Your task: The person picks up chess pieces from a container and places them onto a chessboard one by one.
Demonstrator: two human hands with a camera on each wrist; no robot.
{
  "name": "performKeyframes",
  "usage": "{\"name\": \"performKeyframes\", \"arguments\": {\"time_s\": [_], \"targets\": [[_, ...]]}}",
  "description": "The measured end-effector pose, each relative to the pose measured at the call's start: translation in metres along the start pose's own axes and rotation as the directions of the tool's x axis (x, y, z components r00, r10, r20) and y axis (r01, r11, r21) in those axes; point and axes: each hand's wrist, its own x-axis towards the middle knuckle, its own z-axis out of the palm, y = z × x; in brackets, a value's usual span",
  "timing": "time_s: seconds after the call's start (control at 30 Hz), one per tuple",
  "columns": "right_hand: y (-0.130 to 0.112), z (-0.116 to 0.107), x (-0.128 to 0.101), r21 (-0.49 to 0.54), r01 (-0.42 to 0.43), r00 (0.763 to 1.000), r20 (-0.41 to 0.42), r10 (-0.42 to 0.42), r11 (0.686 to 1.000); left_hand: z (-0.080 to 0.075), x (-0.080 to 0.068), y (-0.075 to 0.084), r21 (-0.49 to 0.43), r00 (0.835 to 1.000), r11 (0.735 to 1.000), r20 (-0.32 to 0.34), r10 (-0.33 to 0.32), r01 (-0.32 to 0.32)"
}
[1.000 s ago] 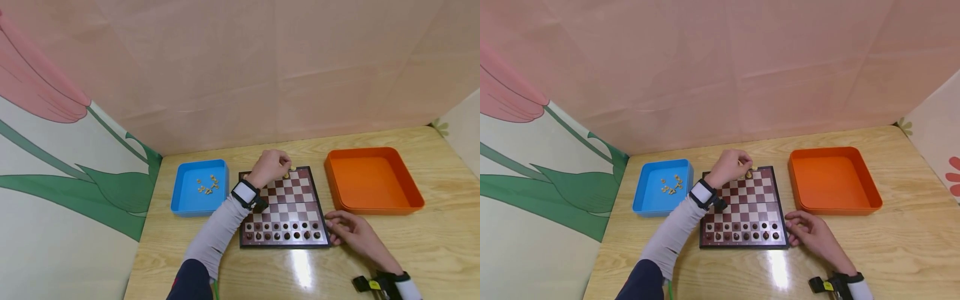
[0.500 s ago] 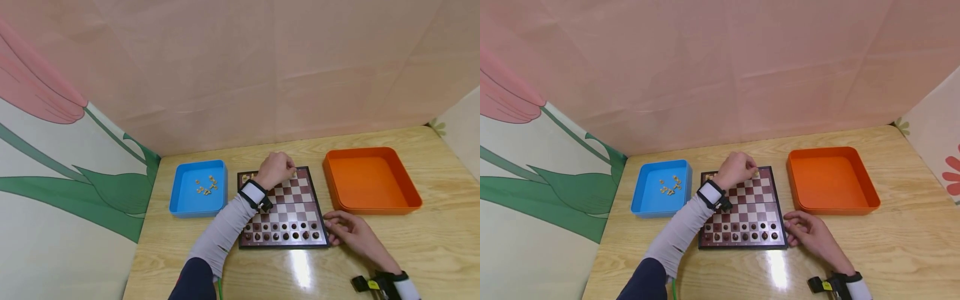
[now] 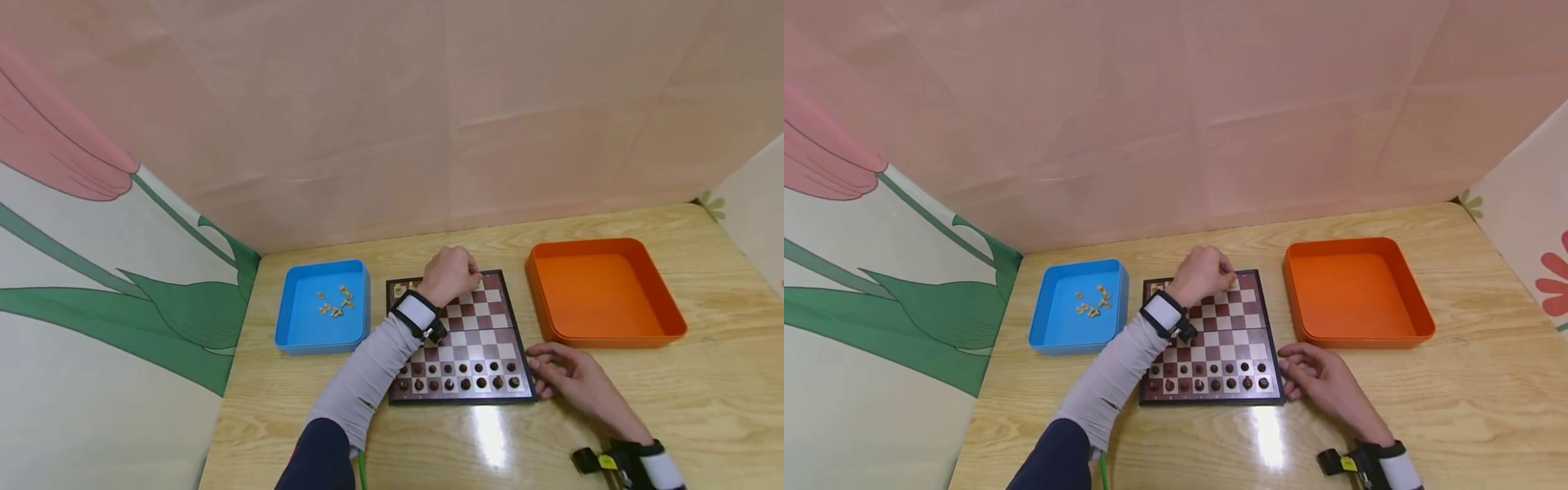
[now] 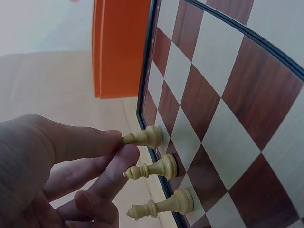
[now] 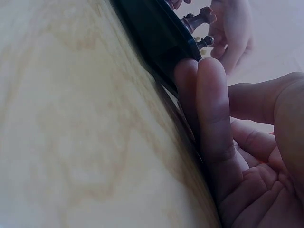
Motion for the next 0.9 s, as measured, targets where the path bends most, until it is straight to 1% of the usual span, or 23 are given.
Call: {"name": "performKeyframes", "arguments": {"time_s": [0.3, 0.53, 0.67, 0.9], "targets": [[0.0015, -0.0014, 0.0007, 0.017, 0.019, 1.0, 0.007, -0.019, 1.0, -0.0004, 0.0009, 0.0007, 0.017, 1.0, 1.0, -0.017, 0.012, -0.012], [0.0026, -0.0011, 0.0, 0.018, -0.018, 1.0, 0.007, 0.018, 1.0, 0.0032, 0.0026, 0.0005, -0.006, 1.0, 1.0, 0.001, -0.003, 0.003], [0.0027, -0.0005, 0.0004, 0.012, -0.037, 0.999, 0.002, 0.037, 0.999, 0.0048, 0.0031, 0.0002, -0.009, 1.0, 1.0, -0.003, 0.005, -0.005], [0.0035, -0.0008, 0.0008, 0.005, -0.018, 1.0, -0.002, 0.018, 1.0, 0.0046, 0.0028, 0.0014, 0.0, 1.0, 1.0, -0.004, -0.002, 0.002]]}}
